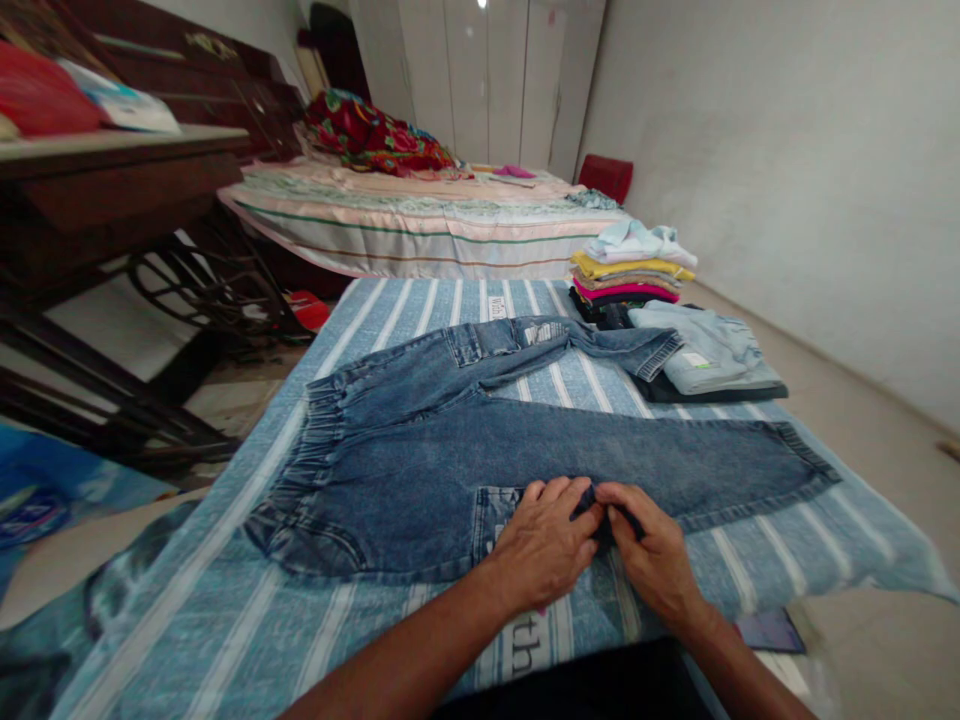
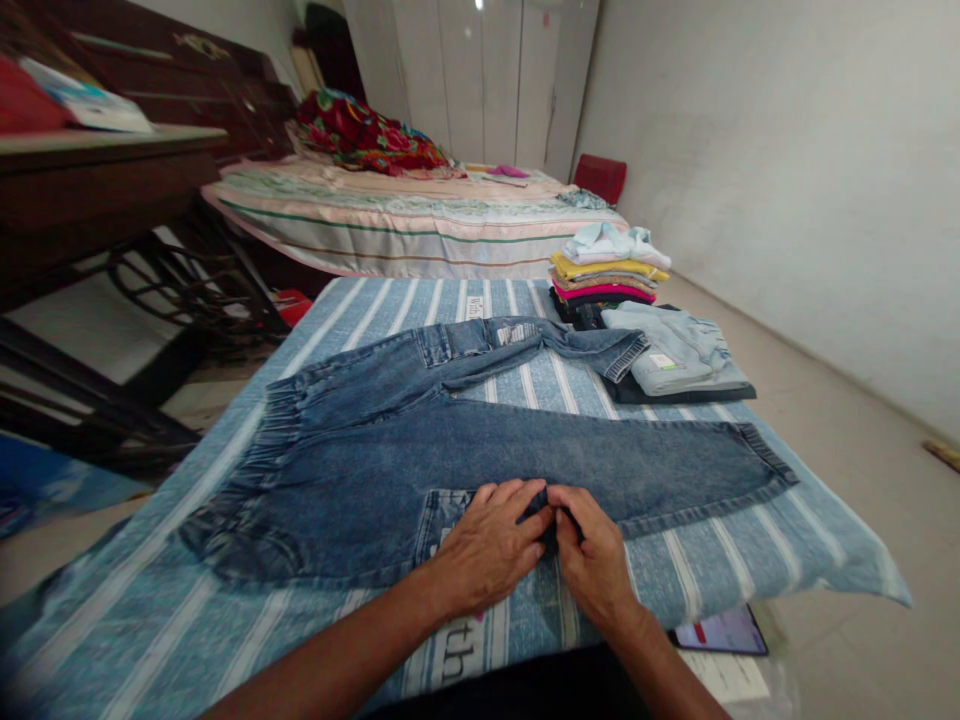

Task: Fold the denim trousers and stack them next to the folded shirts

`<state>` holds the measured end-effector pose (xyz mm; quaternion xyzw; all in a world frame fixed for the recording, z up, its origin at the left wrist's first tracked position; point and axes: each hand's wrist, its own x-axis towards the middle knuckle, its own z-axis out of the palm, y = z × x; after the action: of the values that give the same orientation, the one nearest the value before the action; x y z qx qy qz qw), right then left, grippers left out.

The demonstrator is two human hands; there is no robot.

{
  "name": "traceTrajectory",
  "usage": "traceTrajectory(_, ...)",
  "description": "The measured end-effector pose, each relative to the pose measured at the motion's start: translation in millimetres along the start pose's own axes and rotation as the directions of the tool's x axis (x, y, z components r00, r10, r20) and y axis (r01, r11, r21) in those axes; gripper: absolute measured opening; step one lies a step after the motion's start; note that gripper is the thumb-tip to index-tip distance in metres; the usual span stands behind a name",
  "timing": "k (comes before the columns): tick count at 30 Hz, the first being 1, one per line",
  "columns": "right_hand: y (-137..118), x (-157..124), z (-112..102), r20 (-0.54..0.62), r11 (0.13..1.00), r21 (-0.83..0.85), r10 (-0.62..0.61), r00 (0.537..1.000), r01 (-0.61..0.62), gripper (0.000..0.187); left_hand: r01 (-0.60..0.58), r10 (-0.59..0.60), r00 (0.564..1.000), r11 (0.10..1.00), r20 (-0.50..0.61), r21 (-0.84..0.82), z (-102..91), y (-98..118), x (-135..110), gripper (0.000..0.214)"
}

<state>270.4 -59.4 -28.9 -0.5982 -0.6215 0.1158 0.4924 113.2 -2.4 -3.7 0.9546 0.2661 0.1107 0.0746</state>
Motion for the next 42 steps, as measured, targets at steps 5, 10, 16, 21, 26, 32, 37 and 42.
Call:
traceTrajectory(5,0,2,5,-0.025,0.998,-0.023,-0.052,0.998,0.051,0.024,-0.006,0.006,1.0,1.0,0.003,0.014,-1.5,1,0,0.039)
traceTrajectory(10,8,4,4,0.024,0.998,-0.028,-0.056,0.998,0.057,0.023,-0.01,0.009,1.0,1.0,0.011,0.022,-3.3,1,0,0.034)
traceTrajectory(16,16,7,-3,0.113,1.0,0.012,-0.002,0.994,0.0,0.019,-0.019,0.018,1.0,0.999,0.023,0.035,-3.7,1,1,0.03)
traceTrajectory(21,18,15,-7,0.178,0.994,0.057,0.082,0.981,-0.093,0.014,-0.037,0.035,0.998,0.999,0.054,0.02,-5.4,2,2,0.028)
traceTrajectory(26,19,17,-9,0.213,0.992,0.075,0.087,0.973,-0.105,0.016,-0.039,0.041,0.996,0.999,0.081,-0.025,-9.9,3,3,0.029)
traceTrajectory(32,24,12,-6,0.203,0.998,0.038,0.03,0.979,-0.039,0.02,-0.031,0.045,0.994,0.99,0.103,-0.134,-13.6,-4,3,0.028)
traceTrajectory(37,24,14,-7,0.198,1.0,0.025,-0.012,0.98,0.007,0.02,0.012,0.018,0.992,0.969,0.121,-0.246,-14.6,-9,6,0.028)
traceTrajectory(42,24,14,-8,0.225,0.999,0.016,-0.051,0.973,0.048,0.022,0.132,-0.12,0.991,0.948,0.059,-0.29,-9.8,-2,11,0.029)
